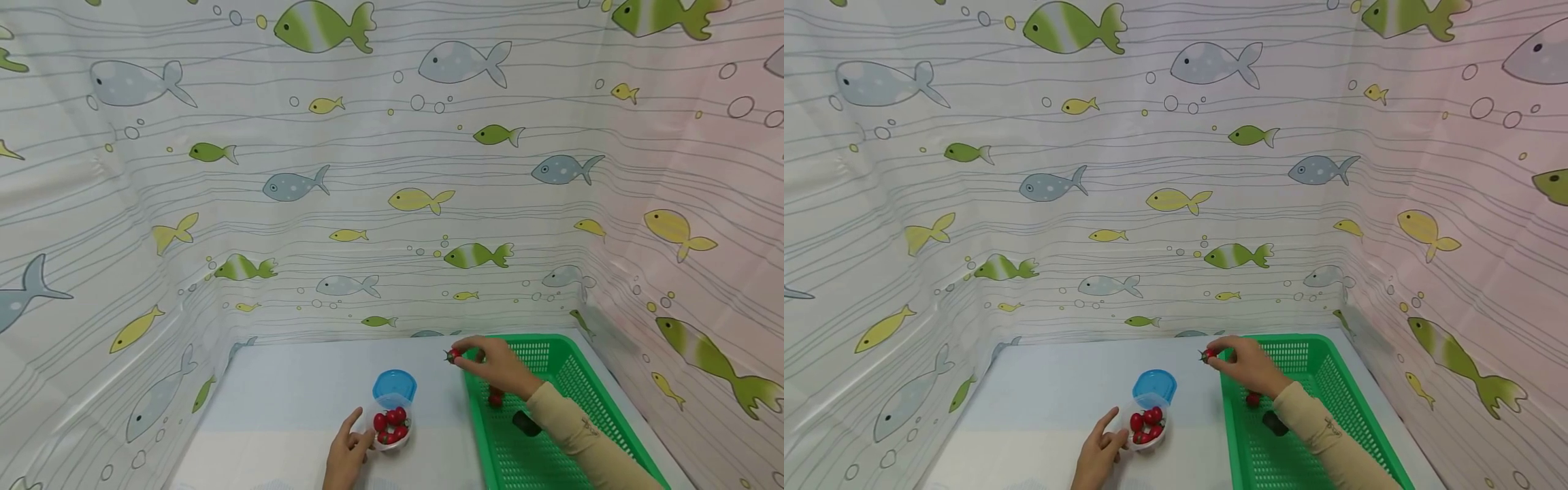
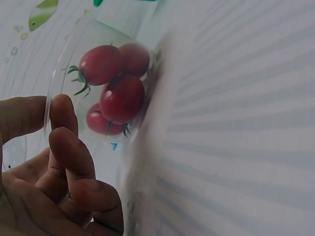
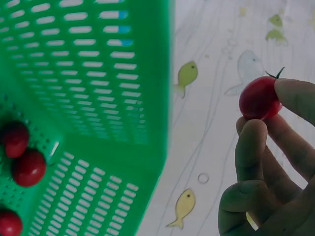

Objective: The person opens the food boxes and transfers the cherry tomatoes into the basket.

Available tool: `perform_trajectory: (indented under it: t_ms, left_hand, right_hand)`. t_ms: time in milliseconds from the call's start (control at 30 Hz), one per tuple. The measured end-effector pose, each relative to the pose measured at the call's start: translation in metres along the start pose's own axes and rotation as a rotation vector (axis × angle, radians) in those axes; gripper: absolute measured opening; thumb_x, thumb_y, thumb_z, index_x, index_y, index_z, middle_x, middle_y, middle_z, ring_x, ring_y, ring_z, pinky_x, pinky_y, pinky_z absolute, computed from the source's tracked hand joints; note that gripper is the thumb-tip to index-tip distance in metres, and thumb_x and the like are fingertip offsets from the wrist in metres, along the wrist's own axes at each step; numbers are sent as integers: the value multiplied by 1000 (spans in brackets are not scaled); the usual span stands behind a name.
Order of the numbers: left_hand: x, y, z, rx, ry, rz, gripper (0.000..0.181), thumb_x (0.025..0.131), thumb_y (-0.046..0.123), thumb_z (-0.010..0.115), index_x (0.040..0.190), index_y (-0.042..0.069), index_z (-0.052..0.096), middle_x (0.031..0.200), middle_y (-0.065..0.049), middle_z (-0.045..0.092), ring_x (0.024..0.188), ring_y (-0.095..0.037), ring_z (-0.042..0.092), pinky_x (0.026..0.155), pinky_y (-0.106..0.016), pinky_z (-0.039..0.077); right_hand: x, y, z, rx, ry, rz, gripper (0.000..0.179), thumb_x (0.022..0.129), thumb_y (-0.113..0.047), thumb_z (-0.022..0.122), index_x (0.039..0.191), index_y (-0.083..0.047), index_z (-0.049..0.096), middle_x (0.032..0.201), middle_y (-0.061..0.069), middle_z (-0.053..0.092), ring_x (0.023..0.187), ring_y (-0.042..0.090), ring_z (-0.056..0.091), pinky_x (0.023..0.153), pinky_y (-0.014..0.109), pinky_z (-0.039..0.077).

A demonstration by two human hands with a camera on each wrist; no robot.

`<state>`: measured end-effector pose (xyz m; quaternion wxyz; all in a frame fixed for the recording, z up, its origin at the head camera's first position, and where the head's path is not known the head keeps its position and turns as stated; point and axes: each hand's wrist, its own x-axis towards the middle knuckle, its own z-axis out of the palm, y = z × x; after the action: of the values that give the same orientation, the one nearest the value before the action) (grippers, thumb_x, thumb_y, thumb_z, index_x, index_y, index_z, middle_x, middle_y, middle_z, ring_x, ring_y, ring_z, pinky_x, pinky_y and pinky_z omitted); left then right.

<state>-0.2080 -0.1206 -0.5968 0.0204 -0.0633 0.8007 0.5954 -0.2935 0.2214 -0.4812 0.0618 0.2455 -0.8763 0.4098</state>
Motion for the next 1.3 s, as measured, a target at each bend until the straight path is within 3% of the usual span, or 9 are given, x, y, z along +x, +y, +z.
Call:
perform_trajectory:
  t_ms: [267, 400, 600, 900, 1067, 1300]
  left_hand:
    - [0, 0, 1, -6, 1, -14, 65, 101, 30, 64, 153, 1, 39, 78, -2, 67, 68, -18, 54, 60, -29, 42]
    - [-1, 2, 2, -9, 0, -26, 66, 100, 33, 65, 153, 2, 39, 78, -2, 67, 68, -18, 54, 61, -29, 43]
    - [-2, 5, 3, 7, 19, -30, 66, 100, 33, 64, 153, 2, 39, 78, -2, 67, 68, -18, 54, 59, -28, 41]
    - [-2, 3, 2, 24, 29, -21, 65, 101, 32, 64, 153, 2, 39, 78, -1, 67, 67, -17, 53, 58, -28, 41]
    - [-3, 5, 4, 24, 40, -23, 63, 101, 29, 64, 153, 2, 39, 78, -2, 66, 68, -18, 53, 58, -28, 42]
    - [-3, 6, 5, 20, 43, -20, 63, 101, 28, 64, 153, 2, 39, 78, -2, 66, 68, -18, 53, 59, -27, 42]
  right_hand:
    - [-17, 28, -18, -3, 6, 77, 29, 97, -35, 70, 122, -21, 70, 115, -5, 70, 83, 16, 63, 65, 32, 51]
    - [-31, 47, -26, -72, 3, 138, 28, 96, -34, 72, 120, -20, 71, 114, -5, 70, 82, 13, 63, 67, 31, 50]
    - [-45, 69, -35, -161, -20, 166, 29, 95, -32, 74, 118, -16, 72, 108, -3, 72, 85, 12, 64, 74, 37, 51]
    - [-54, 89, -38, -248, -105, 253, 20, 90, -27, 79, 104, -14, 75, 95, -5, 71, 93, 23, 68, 83, 49, 53]
    - [-55, 99, -36, -279, -144, 335, 18, 87, -29, 80, 100, -18, 74, 94, -7, 69, 93, 21, 67, 84, 49, 53]
    - [-57, 107, -36, -278, -132, 278, 25, 87, -27, 81, 107, -13, 75, 94, -7, 70, 92, 20, 67, 82, 49, 53]
